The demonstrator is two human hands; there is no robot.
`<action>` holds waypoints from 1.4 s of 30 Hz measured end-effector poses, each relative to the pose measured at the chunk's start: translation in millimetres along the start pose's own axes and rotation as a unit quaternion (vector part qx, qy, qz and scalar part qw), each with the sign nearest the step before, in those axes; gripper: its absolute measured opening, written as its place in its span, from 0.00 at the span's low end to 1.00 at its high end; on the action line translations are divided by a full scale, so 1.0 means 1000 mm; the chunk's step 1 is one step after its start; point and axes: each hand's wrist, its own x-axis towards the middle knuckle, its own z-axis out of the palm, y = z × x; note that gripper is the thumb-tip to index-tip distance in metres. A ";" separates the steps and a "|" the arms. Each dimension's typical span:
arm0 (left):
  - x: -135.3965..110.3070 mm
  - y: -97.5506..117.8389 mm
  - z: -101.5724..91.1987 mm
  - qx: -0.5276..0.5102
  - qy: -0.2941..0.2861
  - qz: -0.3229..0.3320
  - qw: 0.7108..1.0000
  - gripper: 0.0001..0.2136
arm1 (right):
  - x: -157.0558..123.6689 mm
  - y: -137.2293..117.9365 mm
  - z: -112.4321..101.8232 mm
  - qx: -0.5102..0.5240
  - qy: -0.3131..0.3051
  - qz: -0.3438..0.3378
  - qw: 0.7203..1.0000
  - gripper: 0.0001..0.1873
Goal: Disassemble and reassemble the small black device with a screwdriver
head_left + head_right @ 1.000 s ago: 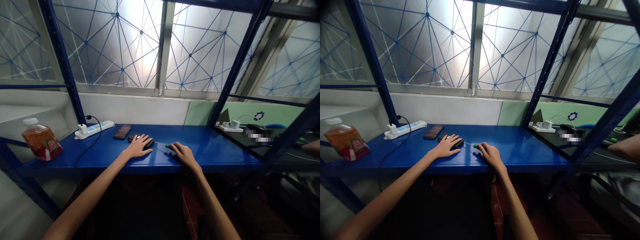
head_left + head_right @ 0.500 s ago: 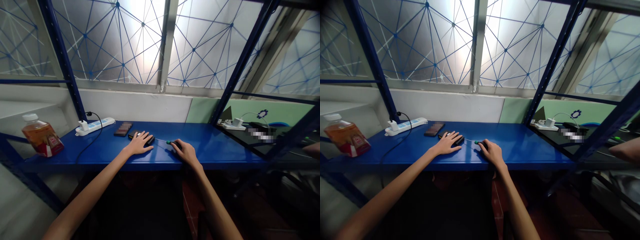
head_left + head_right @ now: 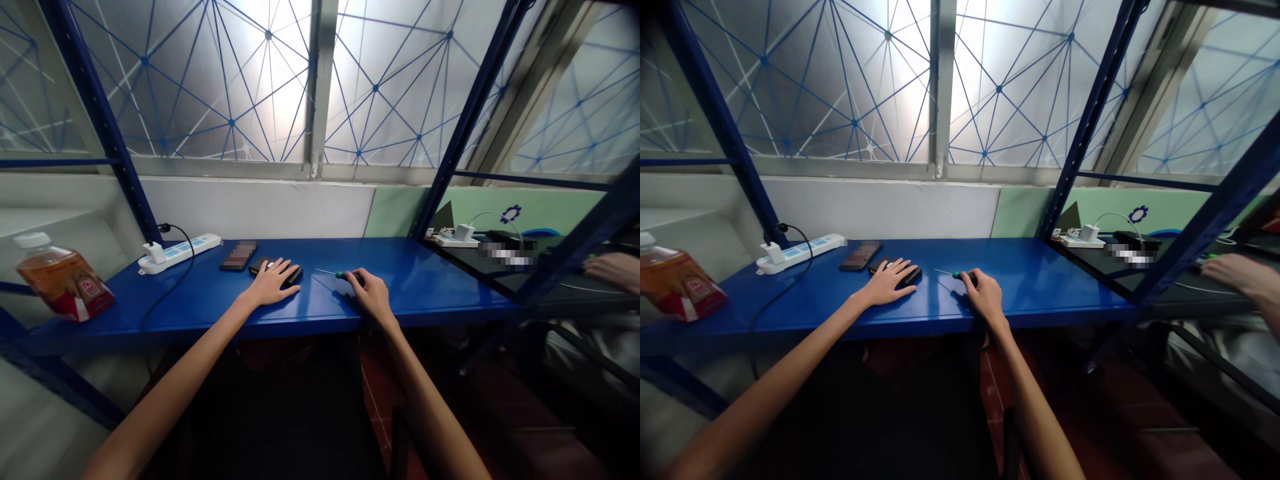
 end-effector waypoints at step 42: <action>0.003 0.016 -0.008 0.011 0.271 0.154 0.950 0.12 | -0.003 -0.009 -0.009 0.166 -0.092 -0.092 0.978 0.22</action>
